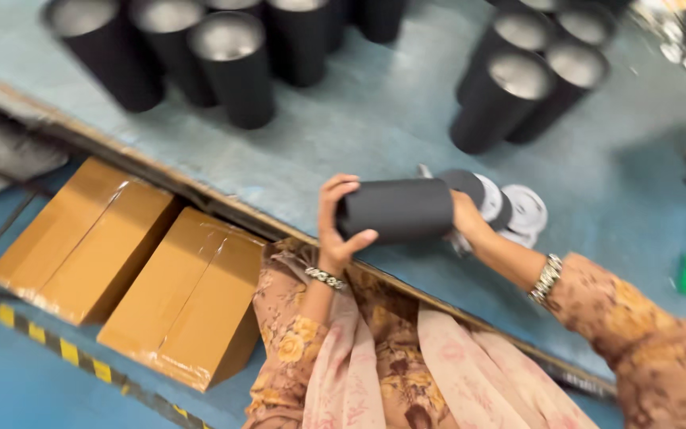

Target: The person assembles cylindrical light fixture housings by hand, placing metal plates and components into the housings and using a plastic tube as a pressing tool.

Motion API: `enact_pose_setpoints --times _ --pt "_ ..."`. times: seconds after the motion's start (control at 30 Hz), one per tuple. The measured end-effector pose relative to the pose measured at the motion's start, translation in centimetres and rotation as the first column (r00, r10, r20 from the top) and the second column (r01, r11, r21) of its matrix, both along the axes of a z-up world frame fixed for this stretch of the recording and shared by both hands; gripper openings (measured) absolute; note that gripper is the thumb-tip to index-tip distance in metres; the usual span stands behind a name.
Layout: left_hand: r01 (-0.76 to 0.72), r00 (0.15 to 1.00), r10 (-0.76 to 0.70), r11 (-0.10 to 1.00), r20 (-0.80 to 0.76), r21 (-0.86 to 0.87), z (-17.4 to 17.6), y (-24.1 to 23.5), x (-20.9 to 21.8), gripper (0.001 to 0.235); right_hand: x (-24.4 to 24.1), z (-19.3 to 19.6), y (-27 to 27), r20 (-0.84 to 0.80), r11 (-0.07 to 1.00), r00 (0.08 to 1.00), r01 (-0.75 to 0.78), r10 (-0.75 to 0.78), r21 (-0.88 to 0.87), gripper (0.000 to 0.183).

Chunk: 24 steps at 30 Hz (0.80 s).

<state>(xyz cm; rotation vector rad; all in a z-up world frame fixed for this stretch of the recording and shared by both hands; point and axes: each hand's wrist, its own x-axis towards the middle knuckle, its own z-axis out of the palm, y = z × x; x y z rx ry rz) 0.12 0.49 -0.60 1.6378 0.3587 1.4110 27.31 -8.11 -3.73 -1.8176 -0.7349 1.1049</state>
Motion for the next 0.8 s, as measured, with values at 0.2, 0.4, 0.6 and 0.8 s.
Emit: enact_pose_setpoints --times 0.2,0.4,0.6,0.8 --pt "0.052 0.998 -0.050 0.998 0.040 -0.031 -0.1 -0.1 0.2 0.073 -1.2 1.3 -0.8 0.129 0.943 0.981 -0.175 0.143 0.284 0.027" --pt "0.086 0.986 -0.067 0.989 0.152 -0.122 0.0 0.0 1.1 0.073 -1.8 4.2 -0.1 0.212 0.954 0.971 -0.163 0.110 0.252 0.031" --pt "0.111 0.977 -0.087 0.987 0.197 -0.117 0.0 0.2 1.8 0.073 -2.0 5.9 -1.0 0.449 0.906 0.892 -0.236 0.058 0.351 0.034" --pt "0.368 0.821 -0.075 0.827 0.566 -0.424 0.3 -1.5 3.1 0.069 -2.9 10.6 -1.3 0.821 0.710 0.542 -0.504 -0.183 0.491 0.033"
